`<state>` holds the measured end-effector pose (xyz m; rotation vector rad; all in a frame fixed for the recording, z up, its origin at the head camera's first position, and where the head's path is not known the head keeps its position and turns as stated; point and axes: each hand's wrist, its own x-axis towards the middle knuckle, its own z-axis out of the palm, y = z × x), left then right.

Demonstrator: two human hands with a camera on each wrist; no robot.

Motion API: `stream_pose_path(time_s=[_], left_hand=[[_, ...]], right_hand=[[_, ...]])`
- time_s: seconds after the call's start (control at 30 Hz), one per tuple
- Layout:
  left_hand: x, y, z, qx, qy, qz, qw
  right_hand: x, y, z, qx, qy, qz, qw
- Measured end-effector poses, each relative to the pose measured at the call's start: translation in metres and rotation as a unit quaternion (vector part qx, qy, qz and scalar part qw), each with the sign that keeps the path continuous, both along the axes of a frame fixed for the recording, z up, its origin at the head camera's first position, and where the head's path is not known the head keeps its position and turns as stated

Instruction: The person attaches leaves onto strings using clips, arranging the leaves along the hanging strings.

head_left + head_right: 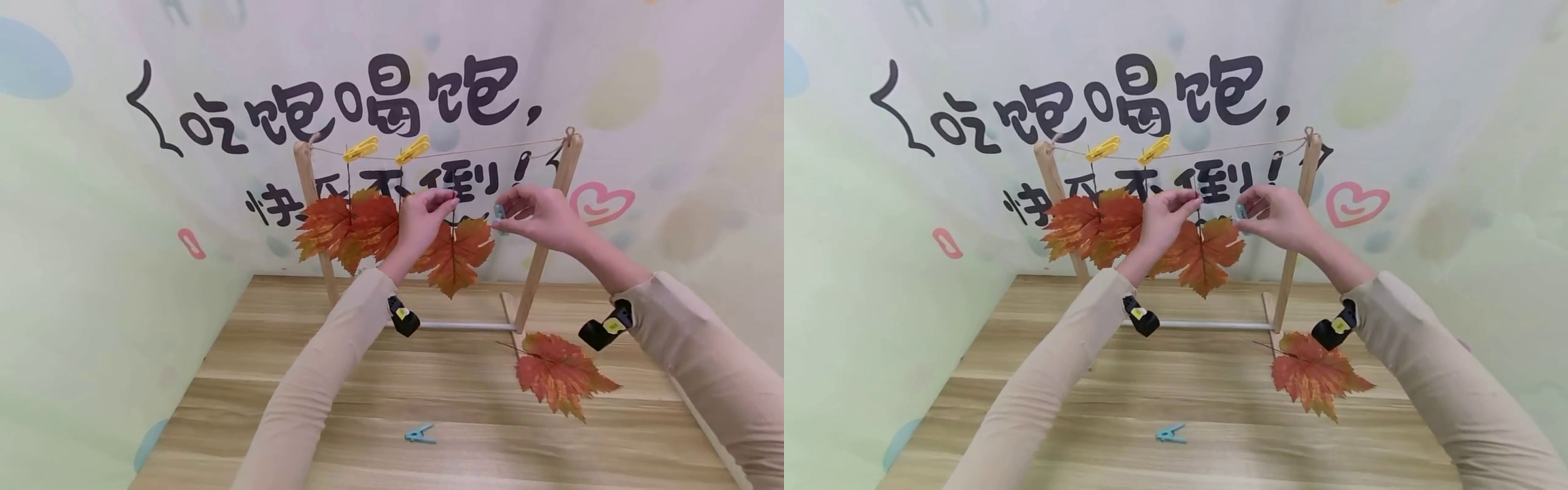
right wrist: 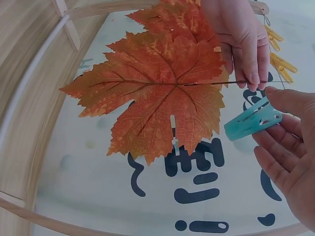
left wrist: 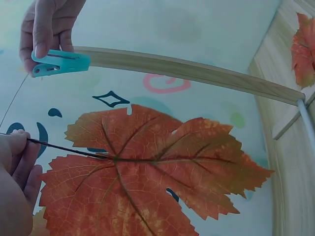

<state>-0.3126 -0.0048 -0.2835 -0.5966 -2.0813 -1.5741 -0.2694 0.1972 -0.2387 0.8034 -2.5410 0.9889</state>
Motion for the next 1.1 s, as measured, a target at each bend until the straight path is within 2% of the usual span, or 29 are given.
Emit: stream_pose_path(time_s=[0.13,0.33,0.53,0.73,0.87,1.1], left_hand=[[-0.004,0.002,0.008,0.01,-0.005,0.016,0.9998],[-0.009,0.007,0.019,0.021,-0.025,0.041,0.9986],[-0.012,0.012,0.025,0.029,-0.042,0.048,0.9976],[-0.014,0.011,0.027,0.011,-0.043,0.055,0.9975],[-0.016,0.01,0.026,-0.003,-0.045,0.06,0.9972],[-0.019,0.011,0.024,-0.006,-0.048,0.065,0.9967]], right_hand=[[-0.001,-0.001,0.006,0.003,0.007,-0.002,1.0],[-0.006,0.0,0.013,-0.006,0.039,-0.003,0.999],[-0.009,-0.006,0.024,-0.04,0.045,-0.021,0.998],[-0.011,-0.01,0.036,-0.082,0.038,-0.038,0.995],[-0.013,-0.014,0.042,-0.129,0.03,-0.049,0.99],[-0.02,-0.025,0.049,-0.192,0.023,-0.042,0.98]])
